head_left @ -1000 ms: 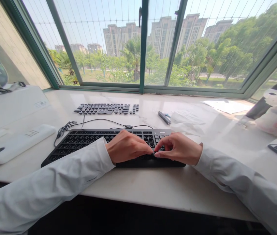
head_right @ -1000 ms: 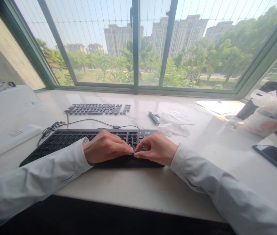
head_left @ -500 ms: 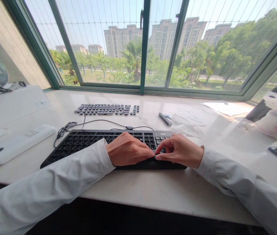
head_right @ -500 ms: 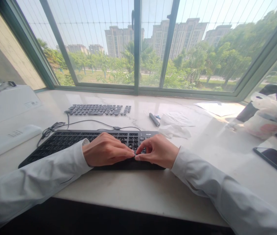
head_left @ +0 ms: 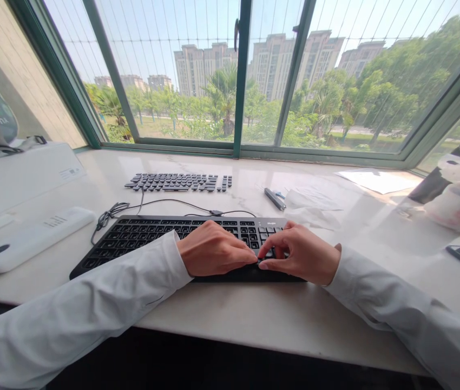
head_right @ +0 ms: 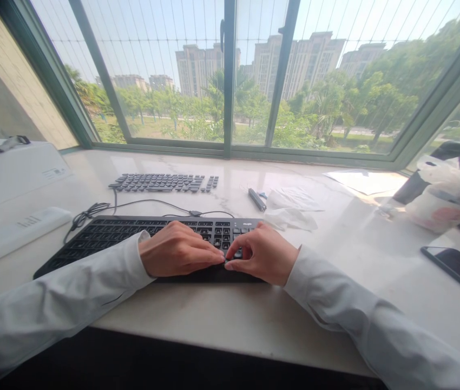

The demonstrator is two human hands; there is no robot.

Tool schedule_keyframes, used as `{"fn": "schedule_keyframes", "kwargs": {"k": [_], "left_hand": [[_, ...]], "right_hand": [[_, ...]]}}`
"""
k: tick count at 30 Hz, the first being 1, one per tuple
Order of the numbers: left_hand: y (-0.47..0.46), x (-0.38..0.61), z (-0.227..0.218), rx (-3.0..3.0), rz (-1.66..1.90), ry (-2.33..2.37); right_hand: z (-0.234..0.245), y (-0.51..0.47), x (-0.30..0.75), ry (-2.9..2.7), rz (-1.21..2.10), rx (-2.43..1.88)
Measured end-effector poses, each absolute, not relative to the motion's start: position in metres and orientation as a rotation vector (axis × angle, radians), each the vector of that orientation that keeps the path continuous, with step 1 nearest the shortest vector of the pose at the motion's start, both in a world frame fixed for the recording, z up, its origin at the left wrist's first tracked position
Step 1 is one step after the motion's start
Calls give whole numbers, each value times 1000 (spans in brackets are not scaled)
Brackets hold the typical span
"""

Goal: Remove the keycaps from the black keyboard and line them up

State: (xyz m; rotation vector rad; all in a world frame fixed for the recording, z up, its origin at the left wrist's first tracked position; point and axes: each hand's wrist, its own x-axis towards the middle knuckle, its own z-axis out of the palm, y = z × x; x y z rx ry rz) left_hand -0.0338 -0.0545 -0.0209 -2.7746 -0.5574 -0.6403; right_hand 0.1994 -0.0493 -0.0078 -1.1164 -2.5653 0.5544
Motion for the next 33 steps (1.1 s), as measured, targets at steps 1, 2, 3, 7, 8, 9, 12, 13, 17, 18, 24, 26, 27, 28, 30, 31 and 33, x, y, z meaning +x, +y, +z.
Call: {"fn": "schedule_keyframes", "kwargs": {"k": [1, 2, 3, 7, 8, 9, 12, 13, 17, 18, 24, 26, 27, 28, 30, 31, 33], "left_hand": [[-55, -34, -20, -2794, -639, -502], [-55, -34, -20, -2809, -642, -447], [-55, -34, -20, -2817, -646, -404], [-59, -36, -21, -2819, -622, -381], [-60, -37, -21, -2825, -613, -400], [-61, -36, -22, -2832, -608, -421], [-64, -35, -21, -2850, -610, -474], [-64, -34, -21, -2853, -611, -488], [-67, -31, -19, -2846, -612, -520], [-67, -30, -19, -2841, -608, -521], [-69, -30, -17, -2851, -577, -542], [-69, -29, -18, -2867, -591, -564], [-69, -29, -18, -2871, -603, -569], [-69, -29, -19, -2874, -616, -571], [-68, -29, -21, -2871, -640, -568], [-67, -30, -21, -2866, -648, -556], [-65, -31, -21, -2841, -664, -511]], "right_hand": [[-8, -50, 199, -2565, 532, -1116], [-9, -51, 200, -2562, 526, -1119], [-10, -52, 200, -2554, 530, -1121], [-16, -51, 203, -2545, 495, -1028], [-17, -50, 204, -2558, 453, -958], [-18, -49, 205, -2576, 396, -871], [-19, -46, 209, -2639, 139, -559], [-18, -46, 210, -2654, 37, -463], [-15, -46, 211, -2652, -299, -191], [-15, -46, 210, -2644, -355, -149], [-16, -50, 206, -2612, -602, 4], [-18, -51, 204, -2607, -628, 23], [-19, -51, 204, -2615, -626, 25], [-20, -51, 203, -2623, -616, 27], [-21, -51, 203, -2627, -576, 29], [-21, -50, 204, -2621, -553, 18], [-18, -48, 207, -2596, -517, -29]]}}
